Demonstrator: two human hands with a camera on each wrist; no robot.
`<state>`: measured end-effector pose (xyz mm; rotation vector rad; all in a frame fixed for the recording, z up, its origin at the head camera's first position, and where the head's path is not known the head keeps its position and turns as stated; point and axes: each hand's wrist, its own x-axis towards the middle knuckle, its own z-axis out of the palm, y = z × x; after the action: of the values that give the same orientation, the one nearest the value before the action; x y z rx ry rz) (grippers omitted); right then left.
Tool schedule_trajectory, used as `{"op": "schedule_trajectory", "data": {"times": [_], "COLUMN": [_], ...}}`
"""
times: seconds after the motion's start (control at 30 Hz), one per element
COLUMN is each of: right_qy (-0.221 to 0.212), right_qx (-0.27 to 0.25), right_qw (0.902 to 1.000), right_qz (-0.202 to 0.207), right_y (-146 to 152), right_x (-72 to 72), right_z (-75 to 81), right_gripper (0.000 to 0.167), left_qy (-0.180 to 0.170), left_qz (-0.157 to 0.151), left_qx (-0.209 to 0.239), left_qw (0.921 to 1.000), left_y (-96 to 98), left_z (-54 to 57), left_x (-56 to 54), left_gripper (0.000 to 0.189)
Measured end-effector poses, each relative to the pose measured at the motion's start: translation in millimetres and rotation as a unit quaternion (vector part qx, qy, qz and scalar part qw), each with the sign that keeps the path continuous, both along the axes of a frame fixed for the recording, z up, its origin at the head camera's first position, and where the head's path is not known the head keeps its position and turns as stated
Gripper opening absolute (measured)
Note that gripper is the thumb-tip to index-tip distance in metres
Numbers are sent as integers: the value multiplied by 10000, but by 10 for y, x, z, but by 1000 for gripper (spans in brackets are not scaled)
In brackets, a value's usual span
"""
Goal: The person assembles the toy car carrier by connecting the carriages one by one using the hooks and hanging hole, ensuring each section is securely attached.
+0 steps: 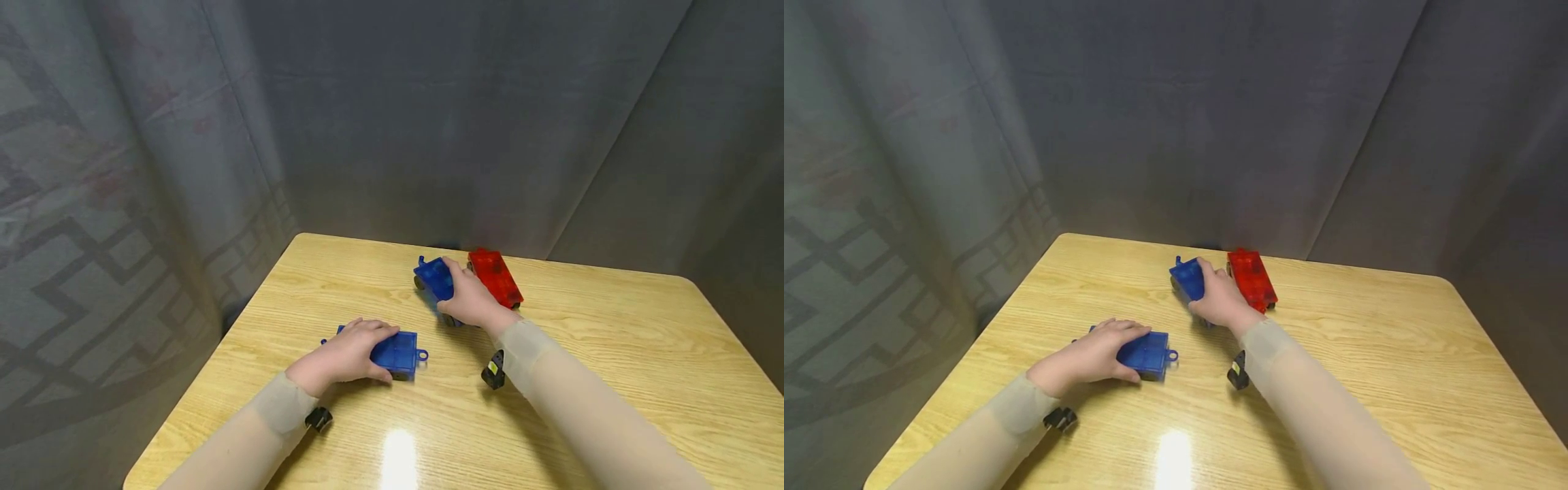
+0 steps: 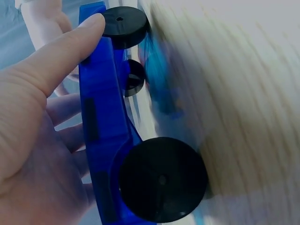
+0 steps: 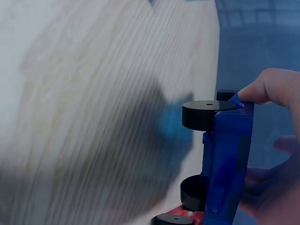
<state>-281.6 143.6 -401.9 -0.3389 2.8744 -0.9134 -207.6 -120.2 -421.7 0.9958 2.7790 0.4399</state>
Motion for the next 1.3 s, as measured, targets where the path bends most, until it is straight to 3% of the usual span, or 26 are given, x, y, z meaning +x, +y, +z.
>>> {"op": "schedule_trajectory", "data": {"times": [0.33, 0.63, 0.93, 1.3], "right_qy": [22, 175, 392, 59], "right_qx": [-280, -277, -205, -416], "right_qw": [9991, 9970, 9937, 9878], "right_qz": [323, 698, 1028, 1500], "right_y": [167, 316, 500, 645], "right_x": [333, 598, 839, 1044], "right_z": [183, 121, 170, 112], "right_gripper": [97, 97, 97, 97], "left_qy": [-154, -209, -177, -193], "left_qz": [65, 119, 66, 36], "left_qx": [186, 218, 291, 323], "left_qw": [9997, 9995, 9994, 9993], "left_y": [-32, -64, -69, -86], "left_z": [-10, -34, -62, -43], "left_x": [-5, -6, -18, -7], "left_gripper": [89, 87, 86, 86]}}
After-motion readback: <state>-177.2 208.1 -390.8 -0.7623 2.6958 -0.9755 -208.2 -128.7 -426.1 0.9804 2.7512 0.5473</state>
